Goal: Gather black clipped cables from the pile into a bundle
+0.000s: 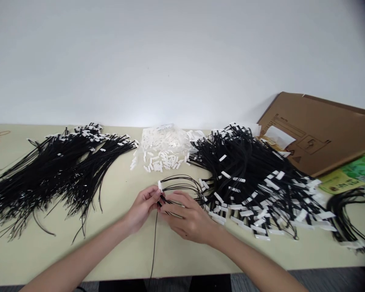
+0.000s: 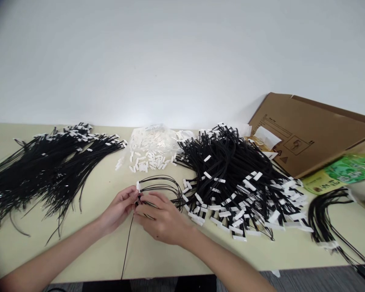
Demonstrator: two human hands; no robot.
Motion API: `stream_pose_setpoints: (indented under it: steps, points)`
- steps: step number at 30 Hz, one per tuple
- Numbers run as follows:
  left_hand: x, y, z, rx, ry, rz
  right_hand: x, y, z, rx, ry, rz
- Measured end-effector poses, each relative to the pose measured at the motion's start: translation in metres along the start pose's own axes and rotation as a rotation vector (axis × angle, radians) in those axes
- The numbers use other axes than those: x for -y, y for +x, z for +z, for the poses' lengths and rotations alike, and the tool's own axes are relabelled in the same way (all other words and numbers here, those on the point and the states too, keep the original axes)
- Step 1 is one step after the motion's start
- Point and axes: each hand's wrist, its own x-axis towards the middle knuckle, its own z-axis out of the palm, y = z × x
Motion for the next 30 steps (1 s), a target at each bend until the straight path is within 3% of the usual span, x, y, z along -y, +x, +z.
stream_pose_setpoints:
  steps: [3,9,18,21,25,30]
  points:
    - [0.001,0.000,-0.001,-0.020,-0.030,-0.005,0.002,-0.001,0.008,0.068,-0.026,-0.090]
    - [0.003,0.001,-0.003,-0.043,-0.047,-0.031,0.003,-0.005,0.017,0.117,-0.044,-0.114]
    - [0.004,0.002,-0.001,-0.033,-0.099,-0.037,0.006,-0.003,0.017,0.072,0.052,-0.075]
    - [0.004,0.002,-0.002,-0.033,-0.100,-0.029,0.006,-0.001,0.011,0.023,0.291,0.045]
    - [0.004,0.003,-0.003,-0.038,-0.101,-0.031,0.004,0.003,-0.002,-0.103,0.623,0.334]
    - [0.003,0.004,-0.004,-0.066,-0.091,0.000,-0.001,0.006,-0.013,-0.288,0.847,0.661]
